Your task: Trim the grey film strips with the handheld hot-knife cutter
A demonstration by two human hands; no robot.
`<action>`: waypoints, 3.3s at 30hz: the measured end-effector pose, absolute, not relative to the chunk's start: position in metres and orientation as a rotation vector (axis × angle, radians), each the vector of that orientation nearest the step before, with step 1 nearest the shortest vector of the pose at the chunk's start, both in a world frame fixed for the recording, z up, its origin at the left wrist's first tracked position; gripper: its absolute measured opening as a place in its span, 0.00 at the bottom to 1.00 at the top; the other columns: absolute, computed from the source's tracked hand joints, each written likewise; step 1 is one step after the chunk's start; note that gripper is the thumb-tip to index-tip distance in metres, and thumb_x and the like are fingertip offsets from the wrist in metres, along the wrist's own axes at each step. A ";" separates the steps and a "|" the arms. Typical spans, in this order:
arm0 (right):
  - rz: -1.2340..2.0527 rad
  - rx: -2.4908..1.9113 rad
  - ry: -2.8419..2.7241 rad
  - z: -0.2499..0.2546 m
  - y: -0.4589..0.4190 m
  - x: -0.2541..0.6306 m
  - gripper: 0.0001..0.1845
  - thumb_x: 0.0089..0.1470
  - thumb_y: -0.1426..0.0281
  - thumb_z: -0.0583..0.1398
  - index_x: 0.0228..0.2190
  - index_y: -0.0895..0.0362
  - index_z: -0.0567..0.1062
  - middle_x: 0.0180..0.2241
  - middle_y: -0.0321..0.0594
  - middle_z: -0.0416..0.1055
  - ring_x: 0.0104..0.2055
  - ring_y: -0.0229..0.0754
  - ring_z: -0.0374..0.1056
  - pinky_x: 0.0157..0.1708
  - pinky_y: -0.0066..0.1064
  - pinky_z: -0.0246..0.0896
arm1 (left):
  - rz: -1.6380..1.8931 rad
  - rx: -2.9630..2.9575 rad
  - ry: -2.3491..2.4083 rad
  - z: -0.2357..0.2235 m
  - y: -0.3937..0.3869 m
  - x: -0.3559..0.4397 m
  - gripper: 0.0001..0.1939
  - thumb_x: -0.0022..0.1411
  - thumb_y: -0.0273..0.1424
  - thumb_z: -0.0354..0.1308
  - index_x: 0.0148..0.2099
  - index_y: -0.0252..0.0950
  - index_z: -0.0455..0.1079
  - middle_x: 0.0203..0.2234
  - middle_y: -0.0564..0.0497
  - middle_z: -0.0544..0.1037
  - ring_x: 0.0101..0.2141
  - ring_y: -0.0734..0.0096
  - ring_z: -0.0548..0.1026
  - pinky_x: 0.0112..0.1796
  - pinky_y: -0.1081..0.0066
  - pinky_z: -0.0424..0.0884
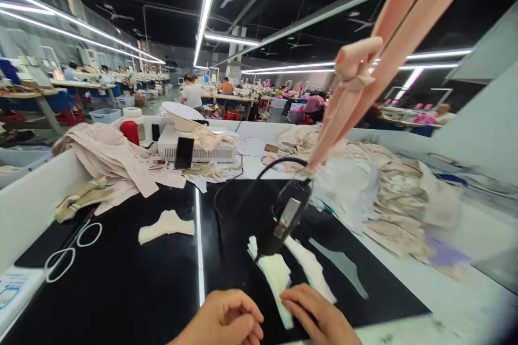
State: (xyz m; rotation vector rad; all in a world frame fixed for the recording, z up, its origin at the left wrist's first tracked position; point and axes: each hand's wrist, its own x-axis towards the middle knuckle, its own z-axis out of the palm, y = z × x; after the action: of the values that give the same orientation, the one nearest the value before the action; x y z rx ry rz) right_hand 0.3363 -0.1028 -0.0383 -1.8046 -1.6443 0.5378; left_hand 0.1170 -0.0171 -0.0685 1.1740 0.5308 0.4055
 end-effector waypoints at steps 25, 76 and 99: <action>0.681 -1.712 -1.138 0.006 -0.107 0.310 0.24 0.59 0.47 0.57 0.39 0.54 0.78 0.40 0.44 0.80 0.32 0.42 0.74 0.37 0.34 0.72 | 0.393 1.171 0.581 -0.042 -0.023 0.097 0.25 0.55 0.52 0.68 0.38 0.33 0.74 0.30 0.48 0.78 0.29 0.71 0.74 0.36 0.68 0.71; 1.215 -1.452 -1.067 -0.016 -0.070 0.186 0.07 0.49 0.63 0.62 0.25 0.54 0.77 0.22 0.33 0.68 0.26 0.37 0.64 0.28 0.27 0.62 | 0.495 1.181 0.998 -0.001 0.030 -0.008 0.16 0.54 0.41 0.67 0.33 0.35 0.67 0.25 0.55 0.71 0.26 0.76 0.71 0.24 0.78 0.69; 1.252 -1.375 -1.156 -0.009 -0.073 0.187 0.07 0.52 0.65 0.62 0.27 0.53 0.76 0.23 0.33 0.68 0.25 0.35 0.62 0.25 0.25 0.57 | 0.502 1.531 0.940 0.001 0.040 -0.015 0.11 0.61 0.37 0.64 0.36 0.34 0.74 0.23 0.55 0.70 0.24 0.77 0.66 0.25 0.77 0.59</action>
State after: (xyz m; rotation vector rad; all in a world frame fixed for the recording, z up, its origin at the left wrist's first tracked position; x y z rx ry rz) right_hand 0.1866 -0.0732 -0.0091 -1.3751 -1.1556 1.2515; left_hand -0.0153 0.0402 0.0012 1.5306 0.9399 0.5021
